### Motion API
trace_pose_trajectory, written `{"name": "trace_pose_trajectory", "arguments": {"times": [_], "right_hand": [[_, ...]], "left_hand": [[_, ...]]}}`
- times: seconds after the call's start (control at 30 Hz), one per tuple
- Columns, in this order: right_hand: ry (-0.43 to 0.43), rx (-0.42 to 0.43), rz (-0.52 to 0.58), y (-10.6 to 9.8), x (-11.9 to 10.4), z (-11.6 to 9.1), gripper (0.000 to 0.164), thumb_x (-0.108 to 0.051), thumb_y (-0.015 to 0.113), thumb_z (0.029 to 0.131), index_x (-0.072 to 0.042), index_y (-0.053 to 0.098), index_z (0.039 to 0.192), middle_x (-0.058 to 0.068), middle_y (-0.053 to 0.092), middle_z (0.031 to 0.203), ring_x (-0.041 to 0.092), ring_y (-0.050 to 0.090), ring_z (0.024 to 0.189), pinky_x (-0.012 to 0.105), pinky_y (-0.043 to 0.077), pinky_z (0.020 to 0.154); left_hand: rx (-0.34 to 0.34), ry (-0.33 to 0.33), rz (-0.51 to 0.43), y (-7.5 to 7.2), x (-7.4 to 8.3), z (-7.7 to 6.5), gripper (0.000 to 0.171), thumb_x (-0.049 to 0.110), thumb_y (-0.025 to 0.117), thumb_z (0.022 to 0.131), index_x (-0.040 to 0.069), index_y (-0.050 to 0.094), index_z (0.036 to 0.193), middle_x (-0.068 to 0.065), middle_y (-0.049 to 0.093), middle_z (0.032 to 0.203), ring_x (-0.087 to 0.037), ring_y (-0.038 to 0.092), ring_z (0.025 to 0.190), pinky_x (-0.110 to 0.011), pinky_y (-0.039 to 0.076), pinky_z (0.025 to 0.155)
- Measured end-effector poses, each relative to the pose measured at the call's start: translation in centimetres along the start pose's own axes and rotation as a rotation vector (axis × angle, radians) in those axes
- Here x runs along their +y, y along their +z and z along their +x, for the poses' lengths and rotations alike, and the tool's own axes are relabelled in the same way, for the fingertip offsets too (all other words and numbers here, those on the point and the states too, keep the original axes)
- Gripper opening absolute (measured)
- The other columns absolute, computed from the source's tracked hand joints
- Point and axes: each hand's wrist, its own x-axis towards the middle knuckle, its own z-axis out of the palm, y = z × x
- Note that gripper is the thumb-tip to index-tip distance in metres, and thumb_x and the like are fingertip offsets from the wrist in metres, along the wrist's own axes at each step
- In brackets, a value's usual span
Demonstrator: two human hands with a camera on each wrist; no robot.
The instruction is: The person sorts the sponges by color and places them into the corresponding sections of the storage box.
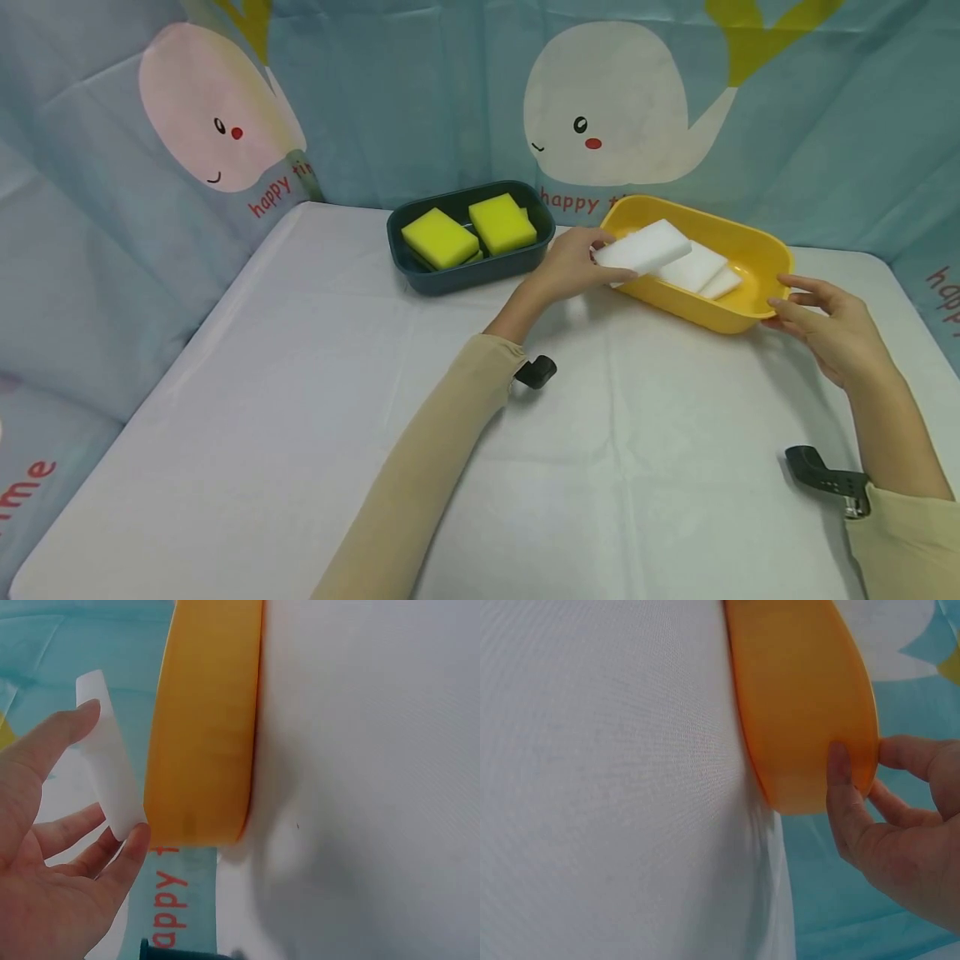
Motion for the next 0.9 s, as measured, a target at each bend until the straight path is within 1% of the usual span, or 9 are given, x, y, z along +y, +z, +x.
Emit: {"name": "trace_pose_trajectory", "arguments": {"times": [0.17, 0.4, 0.57, 0.67, 0.9], "right_hand": [[0.006, -0.001, -0.001, -0.1, 0.0, 0.0, 0.072, -0.028, 0.056, 0.110, 0.002, 0.022, 0.166, 0.012, 0.038, 0.124, -0.014, 0.056, 0.080, 0.008, 0.057, 0.076], [0.004, -0.004, 0.015, -0.2, 0.1, 0.0, 0.072, -0.027, 0.056, 0.110, 0.002, 0.022, 0.166, 0.012, 0.038, 0.123, -0.013, 0.058, 0.079, 0.008, 0.057, 0.076], [0.000, -0.005, 0.021, -0.2, 0.1, 0.0, 0.072, -0.028, 0.057, 0.110, 0.002, 0.022, 0.166, 0.012, 0.038, 0.123, -0.013, 0.058, 0.079, 0.008, 0.057, 0.075], [-0.001, -0.005, 0.024, -0.1, 0.2, 0.1, 0.072, -0.028, 0.057, 0.110, 0.002, 0.022, 0.166, 0.012, 0.038, 0.123, -0.013, 0.059, 0.079, 0.007, 0.057, 0.075], [0.004, -0.003, 0.016, 0.0, 0.0, 0.2, 0.072, -0.029, 0.057, 0.110, 0.002, 0.022, 0.166, 0.011, 0.038, 0.124, -0.013, 0.057, 0.080, 0.007, 0.056, 0.076]], "left_hand": [[0.015, -0.017, 0.027, 0.5, 1.3, 1.1, 0.068, 0.044, 0.083, 0.091, 0.007, 0.062, 0.145, -0.005, 0.064, 0.138, -0.014, 0.057, 0.116, -0.019, 0.050, 0.091], [0.030, -0.005, 0.045, 1.6, 2.6, 2.6, 0.063, 0.040, 0.083, 0.092, 0.004, 0.066, 0.140, -0.006, 0.067, 0.135, -0.011, 0.057, 0.113, -0.015, 0.048, 0.087], [0.053, -0.022, 0.055, 2.4, 3.2, 3.6, 0.062, 0.039, 0.084, 0.092, 0.004, 0.067, 0.140, -0.004, 0.068, 0.134, -0.009, 0.056, 0.112, -0.014, 0.047, 0.086], [0.076, -0.039, 0.064, 2.9, 3.5, 3.9, 0.062, 0.039, 0.084, 0.091, 0.004, 0.067, 0.140, -0.003, 0.067, 0.134, -0.009, 0.055, 0.114, -0.014, 0.048, 0.089], [0.118, -0.088, 0.117, 3.7, 3.6, 4.2, 0.062, 0.043, 0.084, 0.091, 0.007, 0.067, 0.139, 0.000, 0.065, 0.133, -0.009, 0.053, 0.119, -0.016, 0.048, 0.096]]}}
